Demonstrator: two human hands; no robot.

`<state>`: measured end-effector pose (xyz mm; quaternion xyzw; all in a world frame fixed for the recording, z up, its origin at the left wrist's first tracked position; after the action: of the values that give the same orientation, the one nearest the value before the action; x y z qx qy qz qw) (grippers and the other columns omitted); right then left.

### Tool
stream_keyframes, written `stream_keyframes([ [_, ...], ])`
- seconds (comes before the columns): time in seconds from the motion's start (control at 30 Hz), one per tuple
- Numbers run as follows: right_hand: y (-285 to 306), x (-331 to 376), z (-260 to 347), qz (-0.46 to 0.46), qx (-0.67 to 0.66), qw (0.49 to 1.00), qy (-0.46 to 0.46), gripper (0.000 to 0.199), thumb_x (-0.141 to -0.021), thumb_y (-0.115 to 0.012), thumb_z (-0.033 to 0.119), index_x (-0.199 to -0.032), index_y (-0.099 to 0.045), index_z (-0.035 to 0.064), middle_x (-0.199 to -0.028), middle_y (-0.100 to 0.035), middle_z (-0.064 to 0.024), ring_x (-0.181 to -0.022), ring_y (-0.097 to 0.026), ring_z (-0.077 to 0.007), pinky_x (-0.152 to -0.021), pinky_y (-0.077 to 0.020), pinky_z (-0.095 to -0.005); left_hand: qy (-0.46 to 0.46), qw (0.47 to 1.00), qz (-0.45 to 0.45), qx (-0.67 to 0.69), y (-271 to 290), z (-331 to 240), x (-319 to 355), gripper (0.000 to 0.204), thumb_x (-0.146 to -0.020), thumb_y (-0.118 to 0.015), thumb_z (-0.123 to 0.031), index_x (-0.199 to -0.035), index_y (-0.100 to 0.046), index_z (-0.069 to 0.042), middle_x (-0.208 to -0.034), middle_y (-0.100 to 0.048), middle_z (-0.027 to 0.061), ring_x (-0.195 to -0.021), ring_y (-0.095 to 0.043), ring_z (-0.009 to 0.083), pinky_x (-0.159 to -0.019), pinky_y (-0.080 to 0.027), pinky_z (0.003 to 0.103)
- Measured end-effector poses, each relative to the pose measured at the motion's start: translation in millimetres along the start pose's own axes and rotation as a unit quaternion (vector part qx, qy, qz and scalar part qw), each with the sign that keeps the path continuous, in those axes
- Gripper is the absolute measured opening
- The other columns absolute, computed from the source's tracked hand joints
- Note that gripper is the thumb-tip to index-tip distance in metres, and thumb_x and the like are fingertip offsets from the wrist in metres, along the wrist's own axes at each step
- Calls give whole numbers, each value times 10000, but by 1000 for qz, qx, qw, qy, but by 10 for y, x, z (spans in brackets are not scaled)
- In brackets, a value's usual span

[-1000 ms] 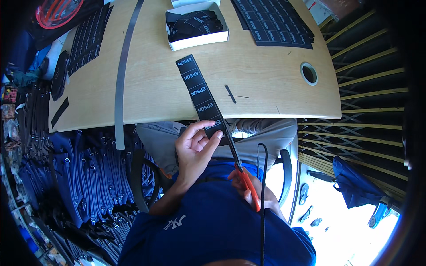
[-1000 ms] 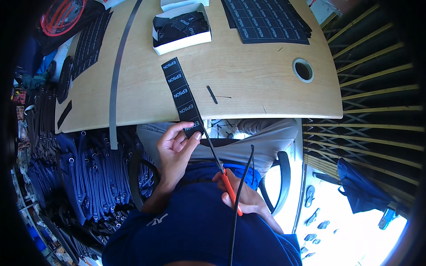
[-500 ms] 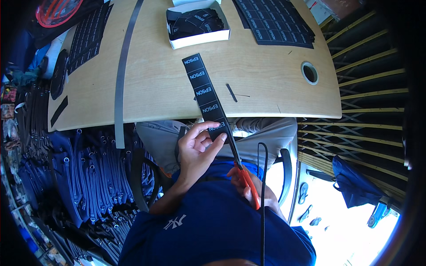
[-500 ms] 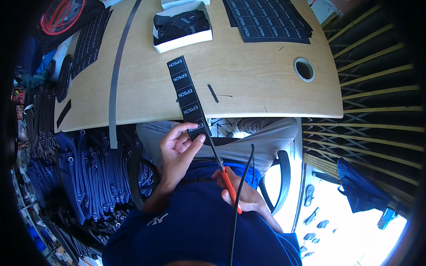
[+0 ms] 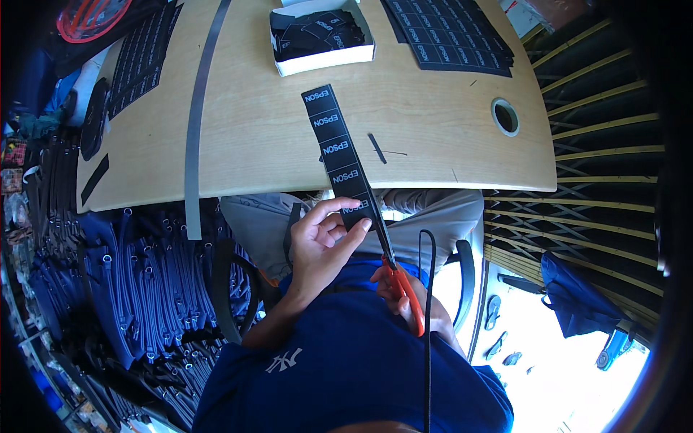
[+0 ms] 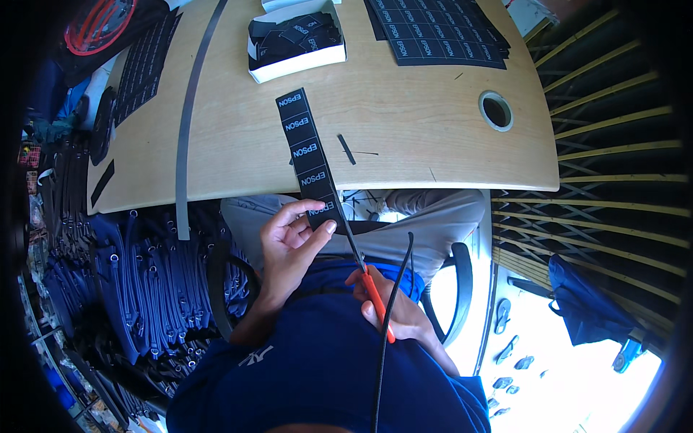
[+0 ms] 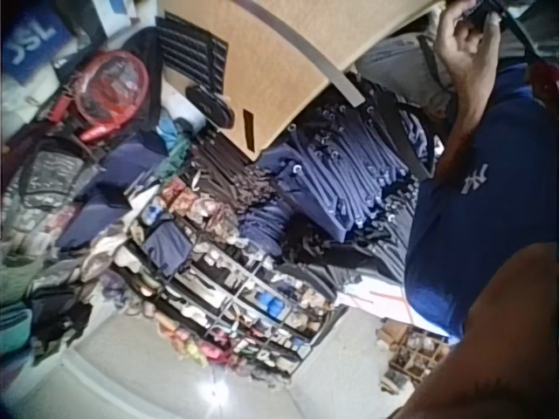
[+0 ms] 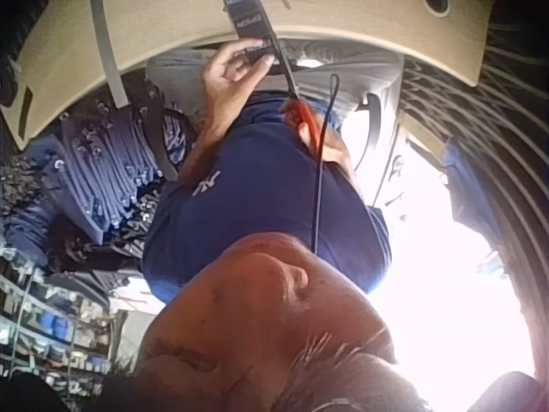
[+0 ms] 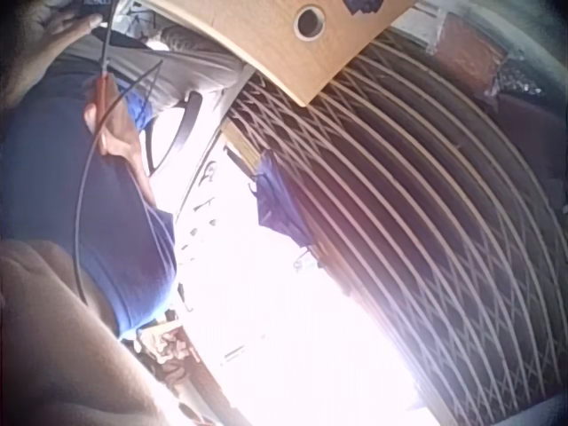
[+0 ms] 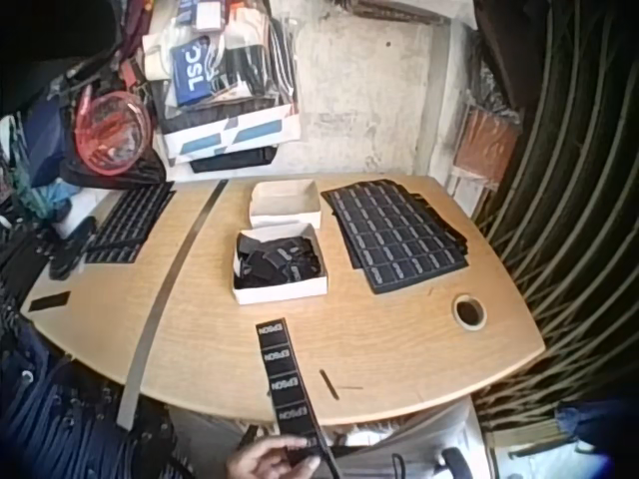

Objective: The person cuts printed label sheets using scissors, cutting strips from the sheet and trimming individual labels.

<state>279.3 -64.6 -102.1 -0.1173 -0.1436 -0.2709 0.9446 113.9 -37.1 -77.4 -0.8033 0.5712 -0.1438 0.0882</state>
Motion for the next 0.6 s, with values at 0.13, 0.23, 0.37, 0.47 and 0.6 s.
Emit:
stream_keyframes([
  [0.13,0,14,13,-6,4,1000,0,870,-790,-399,743,-1113,-428,-63,-688,-437,-50,-581,-412,-145,-572,-353,-299,6,1000,1,8,-9,11,-8,289,-793,-632,97,-1067,-548,58,-953,-613,118,-861,-606,114,-741,-515,225],
  [0.23,-2,10,75,-6,5,1000,0,867,-791,-401,742,-1107,-433,-64,-683,-437,-48,-580,-416,-146,-566,-353,-299,-5,1000,-10,8,6,1,-4,286,-794,-636,89,-1067,-552,67,-919,-632,126,-835,-624,119,-730,-528,226],
  [0.37,5,9,49,-13,6,1000,0,870,-786,-405,746,-1101,-438,-64,-680,-437,-46,-577,-417,-147,-566,-355,-300,-6,1000,-5,7,-16,8,-11,289,-795,-637,86,-1070,-550,70,-921,-634,127,-834,-627,121,-729,-530,228],
  [0.47,17,21,102,-21,15,1000,1,847,-801,-395,732,-1091,-445,-61,-680,-439,-45,-577,-416,-147,-572,-356,-301,0,1000,2,10,-45,5,-17,288,-795,-637,84,-1069,-549,73,-931,-635,133,-831,-628,120,-724,-532,228],
  [0.6,10,-18,88,-13,22,1000,0,784,-843,-372,685,-1070,-460,-60,-680,-440,-51,-582,-423,-156,-583,-361,-310,-5,1000,-5,1,-3,5,-1,285,-797,-635,84,-1069,-549,73,-933,-637,134,-830,-628,121,-724,-532,228],
])
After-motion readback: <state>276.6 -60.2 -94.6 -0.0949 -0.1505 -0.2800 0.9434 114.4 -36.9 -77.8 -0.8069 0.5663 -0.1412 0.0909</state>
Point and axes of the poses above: each hand's wrist, its own x-axis away from the middle knuckle, its own y-axis out of the back of the hand, z = x × y, the point moved 7 cm from there along -x, towards the middle knuckle
